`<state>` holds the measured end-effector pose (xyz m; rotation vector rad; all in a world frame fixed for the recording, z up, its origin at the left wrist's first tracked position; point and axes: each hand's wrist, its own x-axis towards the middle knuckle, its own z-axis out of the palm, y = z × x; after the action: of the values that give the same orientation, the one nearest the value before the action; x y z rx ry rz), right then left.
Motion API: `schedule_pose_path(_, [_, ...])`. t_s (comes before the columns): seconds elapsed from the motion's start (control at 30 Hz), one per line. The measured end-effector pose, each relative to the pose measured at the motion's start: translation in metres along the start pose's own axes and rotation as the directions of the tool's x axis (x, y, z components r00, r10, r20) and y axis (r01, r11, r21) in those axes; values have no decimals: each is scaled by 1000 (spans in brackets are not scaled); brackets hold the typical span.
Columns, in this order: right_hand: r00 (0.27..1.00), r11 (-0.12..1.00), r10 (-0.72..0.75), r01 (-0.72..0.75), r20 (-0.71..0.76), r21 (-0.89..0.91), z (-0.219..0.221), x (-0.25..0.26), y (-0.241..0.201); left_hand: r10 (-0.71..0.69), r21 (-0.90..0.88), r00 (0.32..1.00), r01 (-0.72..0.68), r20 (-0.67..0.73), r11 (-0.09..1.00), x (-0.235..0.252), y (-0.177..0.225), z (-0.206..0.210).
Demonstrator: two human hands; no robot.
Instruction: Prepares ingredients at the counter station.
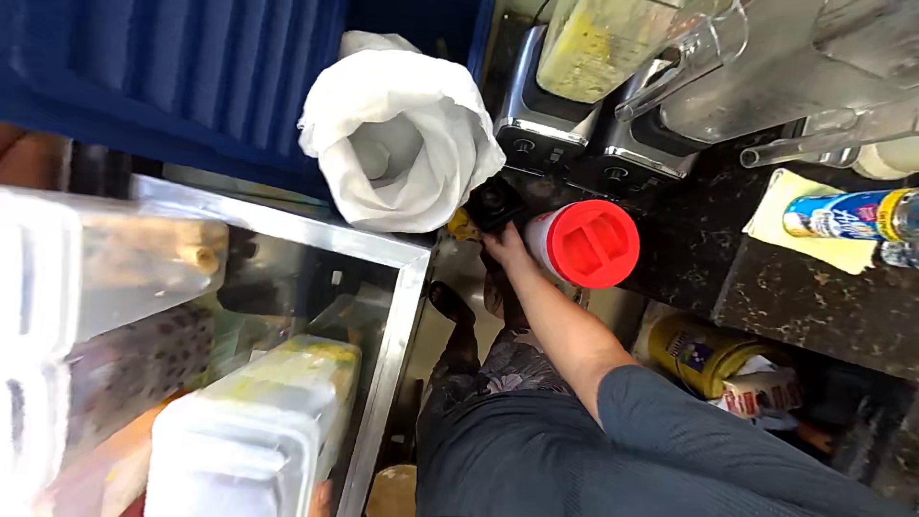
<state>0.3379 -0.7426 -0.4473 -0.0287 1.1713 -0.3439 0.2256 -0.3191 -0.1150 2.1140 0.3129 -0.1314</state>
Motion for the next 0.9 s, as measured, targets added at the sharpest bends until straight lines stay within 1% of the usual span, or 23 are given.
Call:
schedule_pose_path(0.03, [995,996,15,-24,-100,-86,2,-23,-7,-64,-68,998,63,-19,996,4,2,7])
schedule_pose_path(0.07, [981,974,26,-68,-194,-216,1,-51,-8,-115,-114,993,111,-33,987,8,-3,9])
schedule_pose_path(0.1, [972,928,20,-105,-233,-358,2,-89,-4,-124,-136,990,114,-65,984,12,-8,8])
schedule_pose_path(0.13, [981,841,-36,-74,-192,-535,8,-135,2,-114,-129,989,102,-92,986,14,-6,6])
schedule_pose_path(0.17, [990,689,-141,81,-24,-720,16,-187,6,-94,-146,990,79,-102,986,18,-1,5])
schedule_pose_path(0.2, [930,488,-237,365,282,-793,29,-241,9,-48,-169,992,27,-120,985,24,1,8])
schedule_pose_path(0.23, [747,301,-221,664,627,-685,43,-291,14,1,-202,992,-26,-126,979,30,1,11])
schedule_pose_path(0.27, [473,164,-88,875,877,-456,58,-336,20,51,-240,991,-80,-123,968,34,2,15])
schedule_pose_path(0.3, [195,72,124,976,973,-205,79,-372,32,92,-267,990,-119,-112,956,39,4,19])
schedule_pose_path(0.33, [-44,9,353,999,935,43,103,-401,50,127,-291,987,-152,-103,945,43,7,24])
schedule_pose_path(0.37, [-203,-39,565,962,800,272,125,-422,73,155,-307,983,-179,-102,935,46,11,28])
schedule_pose_path(0.4, [-268,-74,745,877,611,475,145,-435,97,174,-309,980,-197,-101,930,47,14,30])
schedule_pose_path(0.43, [-253,-75,870,782,424,619,161,-444,121,194,-301,976,-217,-103,929,49,14,31])
schedule_pose_path(0.47, [-212,-47,938,708,276,704,172,-448,144,212,-296,971,-236,-112,926,51,14,31])
schedule_pose_path(0.5, [-162,-14,973,666,162,746,180,-450,162,211,-292,971,-235,-112,927,52,12,30])
schedule_pose_path(0.53, [-125,23,989,632,73,774,184,-450,176,210,-289,972,-232,-105,929,52,10,28])
schedule_pose_path(0.57, [-113,69,994,603,0,795,187,-450,184,218,-285,971,-238,-100,928,53,7,28])
schedule_pose_path(0.63, [-98,127,992,607,-84,784,191,-450,191,249,-259,964,-264,-92,929,57,2,29])
schedule_pose_path(0.7, [-83,128,992,669,-98,732,197,-455,194,273,-236,958,-286,-87,929,57,-4,29])
schedule_pose_path(0.77, [-51,86,996,774,-73,628,209,-465,194,272,-222,959,-283,-80,933,57,-6,29])
schedule_pose_path(0.8, [-42,59,998,831,-43,553,218,-474,193,282,-191,956,-294,-87,937,58,-7,29])
schedule_pose_path(0.83, [-61,48,998,869,9,492,230,-480,191,296,-165,949,-311,-108,936,58,-7,27])
schedule_pose_path(0.9, [-70,5,988,907,140,421,263,-486,179,344,-166,923,-371,-171,914,51,-9,17])
